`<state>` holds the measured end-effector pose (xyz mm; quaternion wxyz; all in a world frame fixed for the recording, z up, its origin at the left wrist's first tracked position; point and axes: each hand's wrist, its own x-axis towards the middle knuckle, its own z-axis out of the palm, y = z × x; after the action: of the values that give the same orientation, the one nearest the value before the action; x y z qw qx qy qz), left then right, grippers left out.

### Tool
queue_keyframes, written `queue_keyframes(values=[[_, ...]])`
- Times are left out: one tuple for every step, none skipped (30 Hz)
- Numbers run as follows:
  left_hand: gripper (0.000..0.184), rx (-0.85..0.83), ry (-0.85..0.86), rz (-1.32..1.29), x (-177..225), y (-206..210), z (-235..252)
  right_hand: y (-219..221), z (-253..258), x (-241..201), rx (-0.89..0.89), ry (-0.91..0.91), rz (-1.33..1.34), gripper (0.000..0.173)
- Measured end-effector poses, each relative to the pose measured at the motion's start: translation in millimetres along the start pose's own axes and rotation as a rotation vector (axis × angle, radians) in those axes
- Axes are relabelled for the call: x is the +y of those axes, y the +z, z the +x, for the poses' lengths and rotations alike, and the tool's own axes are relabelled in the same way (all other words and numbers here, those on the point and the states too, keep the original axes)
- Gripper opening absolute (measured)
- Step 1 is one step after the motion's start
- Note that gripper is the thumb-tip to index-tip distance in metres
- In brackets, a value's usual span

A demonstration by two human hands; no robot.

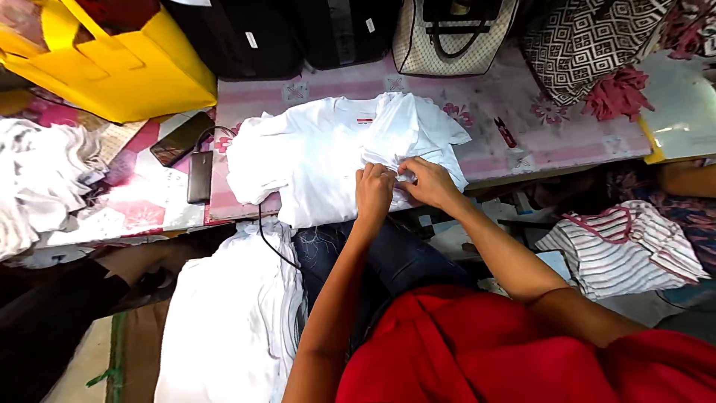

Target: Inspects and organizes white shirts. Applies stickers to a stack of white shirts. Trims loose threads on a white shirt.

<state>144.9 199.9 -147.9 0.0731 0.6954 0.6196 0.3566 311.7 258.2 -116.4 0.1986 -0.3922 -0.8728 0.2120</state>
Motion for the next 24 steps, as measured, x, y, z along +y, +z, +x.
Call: queue_keyframes(values=[[0.011,-0.049,0.013,0.022,0.5,-7.0,7.1,-5.0,2.9,-3.5,-0.025,0.009,-0.028,0.027],[0.012,-0.085,0.020,0.042,0.2,-10.2,15.9,-10.0,7.6,-5.8,-0.048,0.023,-0.052,0.025],[0.014,-0.106,0.022,0.049,0.9,-11.9,24.8,-15.4,14.8,-8.0,-0.083,0.057,-0.066,0.024],[0.016,-0.094,0.033,0.048,1.7,-11.7,31.8,-20.4,23.0,-8.4,-0.127,0.099,-0.077,0.023],[0.017,-0.052,0.047,0.035,2.0,-9.6,37.1,-24.2,30.6,-7.0,-0.152,0.139,-0.076,0.023],[0.018,-0.014,0.048,-0.005,2.1,-6.4,41.0,-26.3,37.3,-4.3,-0.147,0.178,-0.057,0.023],[0.020,-0.011,0.026,-0.065,2.6,-3.9,42.4,-26.0,42.5,0.5,-0.125,0.215,-0.023,0.022],[0.023,-0.051,-0.016,-0.135,3.5,-2.3,40.1,-23.0,45.4,7.4,-0.105,0.254,0.009,0.021],[0.028,-0.118,-0.064,-0.189,4.8,-1.5,33.9,-18.7,45.6,15.0,-0.097,0.295,0.043,0.021],[0.033,-0.139,-0.093,-0.224,2.9,4.5,26.7,-13.4,43.1,22.4,-0.087,0.318,0.076,0.020],[0.036,-0.123,-0.095,-0.237,-0.5,13.1,18.8,-7.7,38.6,28.4,-0.060,0.314,0.097,0.019],[0.034,-0.095,-0.081,-0.243,-3.7,22.3,10.5,-1.4,31.0,32.1,-0.009,0.283,0.113,0.017],[0.025,-0.044,-0.046,-0.241,-5.7,32.0,0.3,7.1,19.8,35.8,0.062,0.222,0.122,0.013],[0.012,0.025,-0.007,-0.232,-5.8,40.3,-11.2,12.0,8.4,34.1,0.099,0.195,0.145,0.011],[0.006,0.096,0.022,-0.225,-4.2,45.3,-21.8,13.2,-1.7,28.2,0.110,0.192,0.165,0.011],[0.007,0.150,0.043,-0.221,-2.2,47.1,-30.0,13.0,-7.0,21.9,0.120,0.190,0.174,0.010],[0.008,0.171,0.052,-0.214,-0.2,46.8,-37.3,12.6,-9.9,17.0,0.132,0.192,0.182,0.009],[0.008,0.167,0.053,-0.211,2.0,45.5,-44.4,13.2,-12.9,14.4,0.150,0.193,0.198,0.009],[0.008,0.151,0.045,-0.215,4.6,43.2,-50.4,15.2,-16.9,14.4,0.168,0.189,0.218,0.012],[0.007,0.149,0.032,-0.220,7.9,40.6,-53.7,17.6,-21.5,15.7,0.183,0.183,0.237,0.017],[0.007,0.160,0.014,-0.221,11.9,37.6,-53.5,18.8,-25.4,16.9,0.190,0.177,0.249,0.021],[0.006,0.175,-0.013,-0.212,15.9,34.1,-50.3,19.2,-28.2,17.7,0.186,0.173,0.256,0.025],[0.008,0.170,-0.050,-0.187,18.8,30.3,-44.8,19.3,-29.6,18.0,0.179,0.172,0.263,0.026],[0.013,0.141,-0.096,-0.148,20.7,26.3,-37.5,18.8,-29.9,18.3,0.169,0.174,0.270,0.026]])
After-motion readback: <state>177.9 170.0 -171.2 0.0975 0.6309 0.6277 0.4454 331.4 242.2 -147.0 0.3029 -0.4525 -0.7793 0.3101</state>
